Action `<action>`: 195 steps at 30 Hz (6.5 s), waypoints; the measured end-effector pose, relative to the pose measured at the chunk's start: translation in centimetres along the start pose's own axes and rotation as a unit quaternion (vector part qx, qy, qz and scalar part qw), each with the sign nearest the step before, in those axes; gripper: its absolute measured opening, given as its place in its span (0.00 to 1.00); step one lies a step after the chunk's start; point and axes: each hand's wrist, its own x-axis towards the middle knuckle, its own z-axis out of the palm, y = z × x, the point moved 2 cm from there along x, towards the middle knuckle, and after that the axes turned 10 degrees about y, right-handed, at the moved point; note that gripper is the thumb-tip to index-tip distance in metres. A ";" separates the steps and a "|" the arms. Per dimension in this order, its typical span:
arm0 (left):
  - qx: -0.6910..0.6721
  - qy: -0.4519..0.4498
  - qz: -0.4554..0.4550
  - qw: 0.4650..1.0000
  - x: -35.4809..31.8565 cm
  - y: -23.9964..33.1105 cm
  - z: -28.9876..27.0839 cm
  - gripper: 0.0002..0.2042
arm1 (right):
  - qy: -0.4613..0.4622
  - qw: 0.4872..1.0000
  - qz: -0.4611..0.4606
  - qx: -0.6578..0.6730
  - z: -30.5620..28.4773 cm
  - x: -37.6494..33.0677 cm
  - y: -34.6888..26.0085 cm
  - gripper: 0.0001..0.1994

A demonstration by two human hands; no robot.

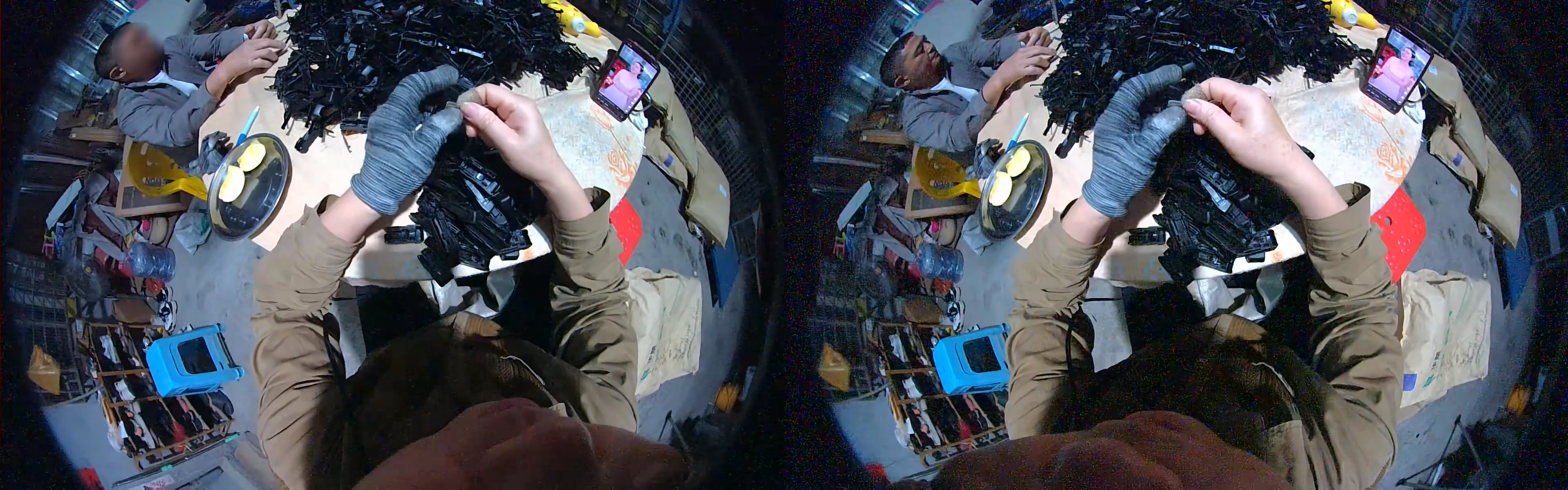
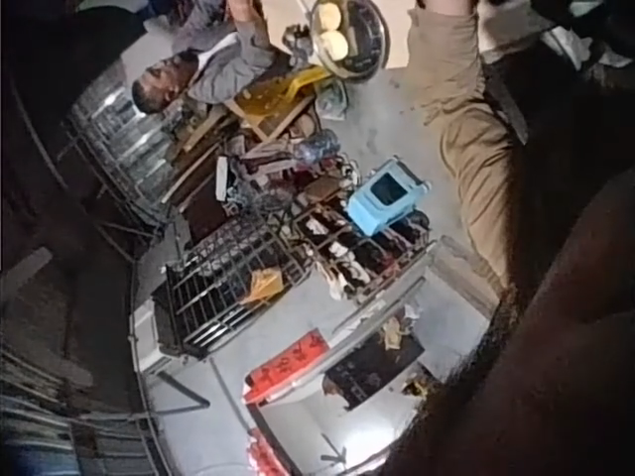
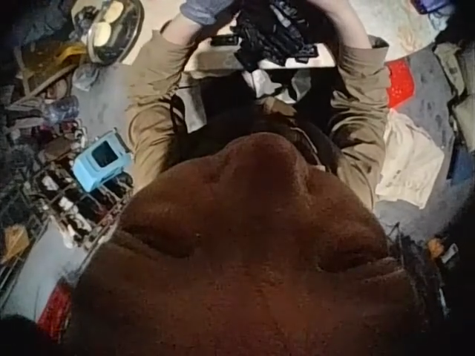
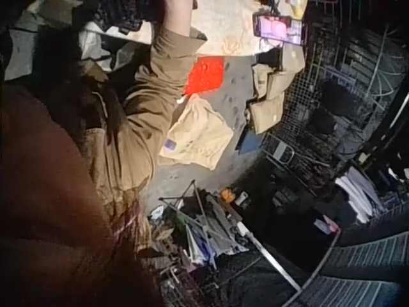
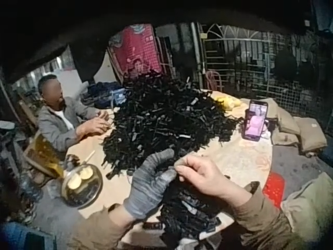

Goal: Sorting and inspecting small black industrial components on a table.

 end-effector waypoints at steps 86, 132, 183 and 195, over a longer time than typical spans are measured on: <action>0.038 -0.095 0.084 0.991 -0.5 1.3 -0.2 0.24 | 0.191 0.980 -0.059 -0.019 -5.8 2.8 1.5 0.09; -0.303 -0.096 -0.132 0.939 1.9 -2.8 -1.9 0.28 | -0.059 0.977 -0.161 -0.128 0.6 2.0 0.8 0.05; -0.104 -0.093 -0.108 0.984 0.4 1.2 -1.0 0.21 | 0.034 0.998 -0.027 -0.034 -0.1 1.6 -0.8 0.12; -0.070 -0.022 -0.085 0.994 0.4 0.4 -0.7 0.20 | -0.068 0.997 0.026 0.038 -0.2 1.5 -0.1 0.10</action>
